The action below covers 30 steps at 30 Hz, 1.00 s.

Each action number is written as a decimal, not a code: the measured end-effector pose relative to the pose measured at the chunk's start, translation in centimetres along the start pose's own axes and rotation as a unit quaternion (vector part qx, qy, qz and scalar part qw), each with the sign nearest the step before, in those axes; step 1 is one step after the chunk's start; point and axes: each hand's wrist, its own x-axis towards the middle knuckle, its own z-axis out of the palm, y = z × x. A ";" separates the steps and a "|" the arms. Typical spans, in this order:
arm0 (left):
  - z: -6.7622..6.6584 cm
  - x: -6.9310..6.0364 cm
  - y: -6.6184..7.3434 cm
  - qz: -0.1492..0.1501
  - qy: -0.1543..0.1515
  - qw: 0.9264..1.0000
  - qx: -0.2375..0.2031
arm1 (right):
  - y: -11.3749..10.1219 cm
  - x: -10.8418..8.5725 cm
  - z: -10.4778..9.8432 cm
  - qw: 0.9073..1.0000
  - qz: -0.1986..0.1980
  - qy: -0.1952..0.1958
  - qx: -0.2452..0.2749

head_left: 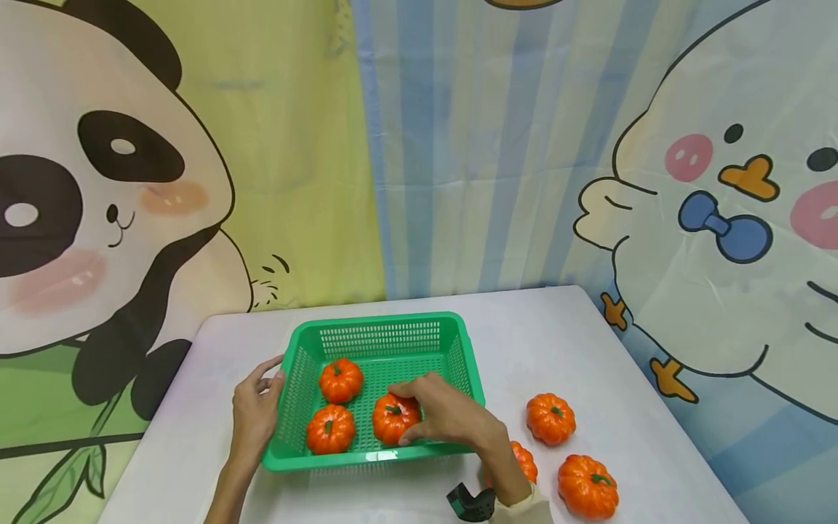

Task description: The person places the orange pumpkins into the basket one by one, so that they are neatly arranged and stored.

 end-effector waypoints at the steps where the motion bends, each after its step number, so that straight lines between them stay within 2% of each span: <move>1: 0.0 0.0 0.0 0.000 0.001 1.000 0.001 | 0.0 0.1 0.1 1.000 -0.002 -0.001 -0.001; 10: 0.3 0.3 -0.1 0.003 -0.004 1.000 -0.003 | 0.2 0.7 0.6 1.000 -0.009 -0.006 -0.007; 15: 0.1 0.2 -0.1 0.001 0.004 1.000 0.007 | 0.3 1.1 0.9 0.999 -0.022 -0.012 -0.021; 22: 0.0 0.2 -0.2 -0.002 0.003 1.000 0.006 | 0.2 1.5 1.3 0.999 -0.030 -0.014 -0.014; 30: 0.1 0.1 -0.2 0.008 0.010 1.000 -0.002 | 0.4 2.3 2.0 0.999 -0.045 -0.016 -0.017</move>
